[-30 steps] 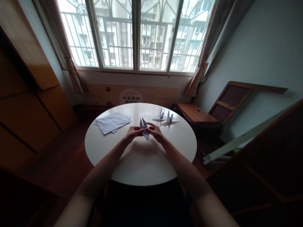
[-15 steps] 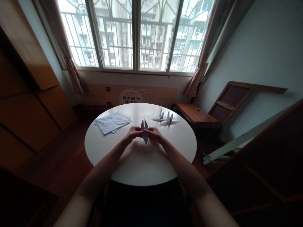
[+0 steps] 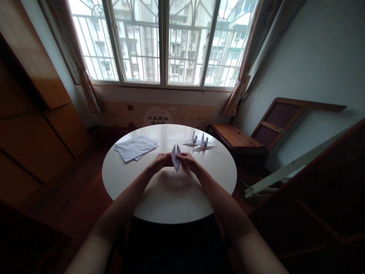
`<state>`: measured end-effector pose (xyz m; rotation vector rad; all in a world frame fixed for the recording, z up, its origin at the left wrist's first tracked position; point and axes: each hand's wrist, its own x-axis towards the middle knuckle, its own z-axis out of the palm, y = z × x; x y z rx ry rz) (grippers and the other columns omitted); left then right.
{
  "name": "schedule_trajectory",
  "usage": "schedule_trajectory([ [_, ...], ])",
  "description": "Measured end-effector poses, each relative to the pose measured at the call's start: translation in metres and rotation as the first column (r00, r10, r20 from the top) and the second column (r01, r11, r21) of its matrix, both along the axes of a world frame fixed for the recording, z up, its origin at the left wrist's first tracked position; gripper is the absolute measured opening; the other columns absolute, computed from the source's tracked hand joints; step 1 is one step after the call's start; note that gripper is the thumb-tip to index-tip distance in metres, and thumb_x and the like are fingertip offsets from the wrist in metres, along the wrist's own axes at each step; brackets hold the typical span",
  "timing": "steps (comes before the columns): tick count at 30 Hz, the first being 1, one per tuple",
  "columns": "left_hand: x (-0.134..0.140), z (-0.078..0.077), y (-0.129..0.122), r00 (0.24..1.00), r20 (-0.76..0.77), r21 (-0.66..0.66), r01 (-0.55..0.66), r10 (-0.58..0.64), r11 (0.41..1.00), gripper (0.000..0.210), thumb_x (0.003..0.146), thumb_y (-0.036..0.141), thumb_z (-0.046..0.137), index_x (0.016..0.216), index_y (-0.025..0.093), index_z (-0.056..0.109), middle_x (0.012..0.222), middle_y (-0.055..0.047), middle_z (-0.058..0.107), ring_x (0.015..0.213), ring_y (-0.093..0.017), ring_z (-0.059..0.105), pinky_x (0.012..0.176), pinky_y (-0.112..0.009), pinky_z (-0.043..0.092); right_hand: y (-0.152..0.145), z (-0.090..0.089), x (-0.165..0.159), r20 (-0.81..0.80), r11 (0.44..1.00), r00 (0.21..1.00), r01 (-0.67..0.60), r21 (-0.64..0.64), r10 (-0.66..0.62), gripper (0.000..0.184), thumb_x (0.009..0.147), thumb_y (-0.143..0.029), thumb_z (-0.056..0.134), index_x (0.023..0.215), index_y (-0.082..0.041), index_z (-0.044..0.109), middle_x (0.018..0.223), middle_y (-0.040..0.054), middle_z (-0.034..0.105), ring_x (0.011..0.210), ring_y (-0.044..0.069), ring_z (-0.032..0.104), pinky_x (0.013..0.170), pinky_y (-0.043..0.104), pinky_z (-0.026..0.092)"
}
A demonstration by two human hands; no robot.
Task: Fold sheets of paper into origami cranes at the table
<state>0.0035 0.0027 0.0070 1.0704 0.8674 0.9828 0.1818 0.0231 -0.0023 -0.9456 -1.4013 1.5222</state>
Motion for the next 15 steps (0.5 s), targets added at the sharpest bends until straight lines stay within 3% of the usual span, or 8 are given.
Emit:
schedule_trajectory([
  [4, -0.0015, 0.0020, -0.0045, 0.998, -0.060, 0.038, 0.035, -0.033, 0.999, 0.047, 0.065, 0.047, 0.081, 0.088, 0.007, 0.071, 0.081, -0.014, 0.073, 0.075, -0.023, 0.070, 0.077, -0.036, 0.055, -0.0012, 0.0001, 0.0004, -0.006, 1.000, 1.000, -0.030, -0.007, 0.030, 0.043, 0.059, -0.048, 0.083, 0.073, -0.011, 0.065, 0.057, 0.0001, 0.056, 0.054, 0.011, 0.048, 0.052, 0.025, 0.034],
  [15, -0.0040, 0.0010, -0.0033, 0.998, -0.068, 0.130, -0.007, 0.016, 0.992, 0.046, 0.057, 0.042, 0.086, 0.080, 0.005, 0.070, 0.073, -0.012, 0.070, 0.069, -0.022, 0.067, 0.071, -0.036, 0.051, -0.0075, 0.0030, -0.0026, 0.018, 0.998, 0.999, -0.050, 0.042, 0.050, 0.047, 0.059, -0.054, 0.080, 0.070, -0.013, 0.061, 0.057, -0.0026, 0.052, 0.053, 0.008, 0.044, 0.052, 0.024, 0.030],
])
